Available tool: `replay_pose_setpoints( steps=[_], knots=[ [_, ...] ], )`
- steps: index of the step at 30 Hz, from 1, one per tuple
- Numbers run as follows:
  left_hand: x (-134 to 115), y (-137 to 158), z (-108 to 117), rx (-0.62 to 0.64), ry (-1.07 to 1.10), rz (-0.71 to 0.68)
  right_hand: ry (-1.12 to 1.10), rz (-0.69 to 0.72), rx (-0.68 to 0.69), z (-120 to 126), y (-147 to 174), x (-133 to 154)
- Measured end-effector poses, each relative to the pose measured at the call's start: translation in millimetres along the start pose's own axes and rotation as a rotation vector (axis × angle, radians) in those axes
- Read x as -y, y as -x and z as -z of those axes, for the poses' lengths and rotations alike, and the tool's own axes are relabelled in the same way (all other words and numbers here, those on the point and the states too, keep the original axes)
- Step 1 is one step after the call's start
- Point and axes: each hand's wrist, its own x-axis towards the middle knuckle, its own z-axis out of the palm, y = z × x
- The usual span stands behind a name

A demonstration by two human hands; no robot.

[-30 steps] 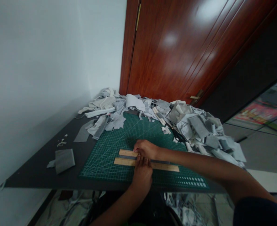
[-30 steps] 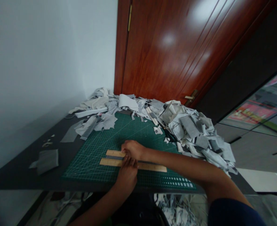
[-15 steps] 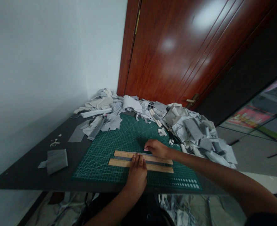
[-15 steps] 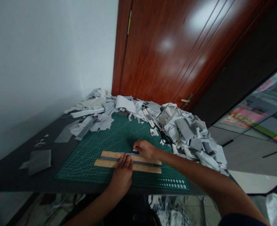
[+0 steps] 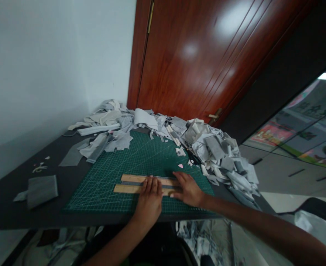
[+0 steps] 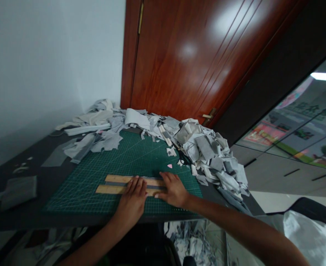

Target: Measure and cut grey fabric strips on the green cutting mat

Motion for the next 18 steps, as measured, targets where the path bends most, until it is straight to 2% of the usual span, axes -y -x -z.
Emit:
replay_pose_setpoints(
  steps=[2, 5, 7, 13, 18],
  knots=[
    [-1, 2, 1, -0.008, 0.008, -0.065, -0.005, 0.043, 0.015, -6, 7, 11],
    [-3, 6, -1, 0.012, 0.033, -0.233, -0.016, -0.013, -0.031, -12, 8, 17],
    [-5, 8, -3, 0.031, 0.069, -0.293, -0.031, -0.049, -0.056, -14, 5, 15],
    [-7, 7, 0, 0.05, 0.078, -0.254, -0.034, -0.141, -0.083, -13, -17, -4],
    [-9, 7, 8, 0.063, 0.037, -0.28, -0.043, -0.12, -0.122, -8, -29, -4]
  ],
)
